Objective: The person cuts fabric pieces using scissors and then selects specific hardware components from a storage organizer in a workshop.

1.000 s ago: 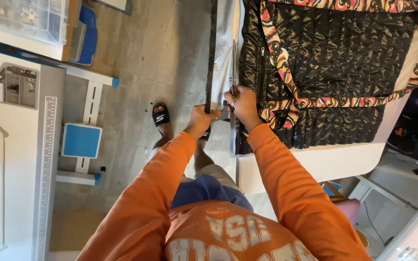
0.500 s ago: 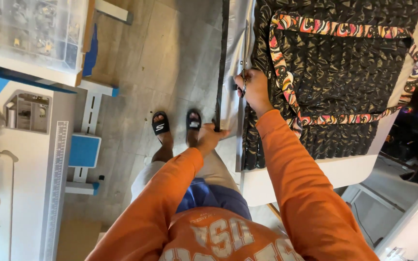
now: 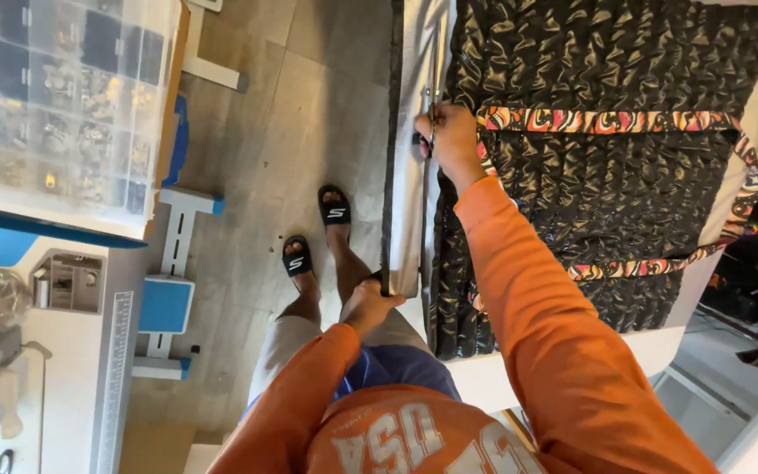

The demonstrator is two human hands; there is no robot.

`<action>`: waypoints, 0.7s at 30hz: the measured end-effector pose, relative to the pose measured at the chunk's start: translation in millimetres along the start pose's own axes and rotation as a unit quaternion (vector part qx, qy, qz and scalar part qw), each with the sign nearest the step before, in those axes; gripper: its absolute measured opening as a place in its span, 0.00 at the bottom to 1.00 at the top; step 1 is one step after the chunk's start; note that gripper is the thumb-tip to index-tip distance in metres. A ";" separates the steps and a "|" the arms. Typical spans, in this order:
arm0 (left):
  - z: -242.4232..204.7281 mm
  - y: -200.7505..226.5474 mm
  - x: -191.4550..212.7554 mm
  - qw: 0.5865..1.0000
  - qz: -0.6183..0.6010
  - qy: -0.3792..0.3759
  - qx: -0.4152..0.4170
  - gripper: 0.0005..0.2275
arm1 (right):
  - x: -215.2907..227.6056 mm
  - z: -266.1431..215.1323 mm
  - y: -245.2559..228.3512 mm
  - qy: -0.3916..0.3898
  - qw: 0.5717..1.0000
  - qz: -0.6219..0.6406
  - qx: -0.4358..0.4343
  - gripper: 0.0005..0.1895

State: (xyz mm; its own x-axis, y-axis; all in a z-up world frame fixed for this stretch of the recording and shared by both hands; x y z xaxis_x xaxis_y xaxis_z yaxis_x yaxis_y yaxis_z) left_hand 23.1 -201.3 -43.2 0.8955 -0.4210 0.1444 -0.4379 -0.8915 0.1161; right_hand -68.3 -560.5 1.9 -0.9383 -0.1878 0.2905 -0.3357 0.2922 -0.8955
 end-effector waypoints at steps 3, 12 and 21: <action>-7.1 4.4 1.5 1.000 0.022 -0.010 0.003 0.24 | -0.2 36.4 5.2 0.014 1.000 0.002 0.018 0.07; 4.8 5.7 -4.0 0.998 0.055 -0.028 -0.005 0.23 | -5.2 69.9 -53.1 -0.011 1.000 0.007 -0.012 0.11; -55.6 -3.8 132.7 0.973 -0.174 0.138 -0.058 0.22 | 12.8 -71.5 -62.7 -0.110 0.994 0.002 0.001 0.11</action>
State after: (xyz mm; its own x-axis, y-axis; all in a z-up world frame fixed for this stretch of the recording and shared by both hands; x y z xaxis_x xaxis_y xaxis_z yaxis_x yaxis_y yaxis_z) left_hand 139.1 -244.5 30.2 0.9428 -0.0211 0.3328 -0.1316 -0.9405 0.3133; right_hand -65.1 -514.2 85.9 -0.8985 -0.3873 0.2066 -0.3317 0.2906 -0.8975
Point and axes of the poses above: each hand's wrist, its own z-axis towards the middle knuckle, its own x-axis out of the back of the hand, y = z × x, the point moved 7 cm from there along z, towards the middle knuckle, and after that the axes turned 14 degrees about x, right-handed, at the moved point
